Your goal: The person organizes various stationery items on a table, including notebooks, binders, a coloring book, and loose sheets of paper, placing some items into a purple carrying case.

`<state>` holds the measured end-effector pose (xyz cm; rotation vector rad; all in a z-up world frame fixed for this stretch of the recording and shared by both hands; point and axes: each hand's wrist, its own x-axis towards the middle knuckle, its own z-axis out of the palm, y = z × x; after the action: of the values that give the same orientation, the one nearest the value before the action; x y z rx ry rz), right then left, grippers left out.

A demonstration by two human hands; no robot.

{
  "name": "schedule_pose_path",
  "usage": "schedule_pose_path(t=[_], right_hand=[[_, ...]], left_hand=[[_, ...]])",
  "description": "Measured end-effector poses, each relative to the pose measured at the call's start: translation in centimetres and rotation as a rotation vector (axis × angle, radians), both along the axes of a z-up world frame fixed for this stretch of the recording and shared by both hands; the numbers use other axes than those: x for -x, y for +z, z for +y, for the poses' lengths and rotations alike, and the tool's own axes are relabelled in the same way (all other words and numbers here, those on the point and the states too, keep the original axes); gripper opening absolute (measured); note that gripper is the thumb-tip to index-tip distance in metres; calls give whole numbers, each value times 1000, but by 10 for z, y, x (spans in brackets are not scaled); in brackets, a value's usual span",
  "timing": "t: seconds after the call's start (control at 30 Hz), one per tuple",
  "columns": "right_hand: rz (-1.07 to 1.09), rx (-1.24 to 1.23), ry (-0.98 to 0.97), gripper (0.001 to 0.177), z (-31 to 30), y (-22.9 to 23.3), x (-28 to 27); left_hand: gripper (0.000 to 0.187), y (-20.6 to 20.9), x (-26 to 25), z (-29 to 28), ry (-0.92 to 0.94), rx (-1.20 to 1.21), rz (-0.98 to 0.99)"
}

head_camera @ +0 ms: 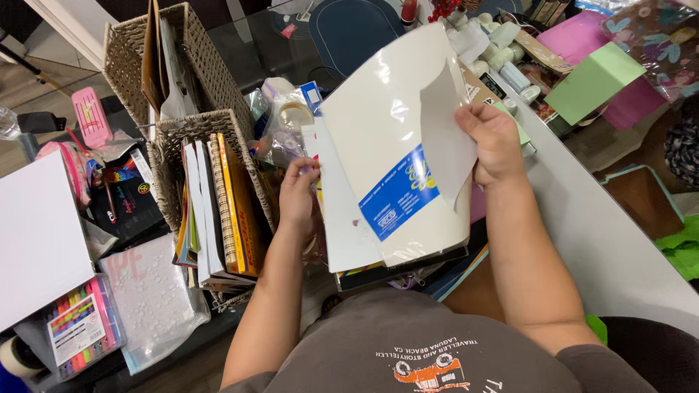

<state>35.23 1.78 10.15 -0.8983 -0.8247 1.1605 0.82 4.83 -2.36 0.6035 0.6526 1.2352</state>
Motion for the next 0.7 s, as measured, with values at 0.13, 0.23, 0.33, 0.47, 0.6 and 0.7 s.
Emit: schedule_pose_path(t=[0.13,0.23,0.33,0.47,0.6,0.7], right_hand=[[50,-12,52,14,25,28,9],[-35,-5,100,18,37,40,34],[-350,-1,143,21,43,39,82],[-833,-32,23,16,26,37,119],[-890,11,132,16,24,21,108],[-583,-125,285,17,30,0,72]], left_hand=[[18,9,6,-6,-16,-115,181],[53,14,16,-12,-276,-190,-247],[87,8,20,4,-285,-172,-438],[110,19,27,-11,23,-139,-40],[92,25,24,-35,-23,-120,-202],[63,-3,31,-25,-176,112,-241]])
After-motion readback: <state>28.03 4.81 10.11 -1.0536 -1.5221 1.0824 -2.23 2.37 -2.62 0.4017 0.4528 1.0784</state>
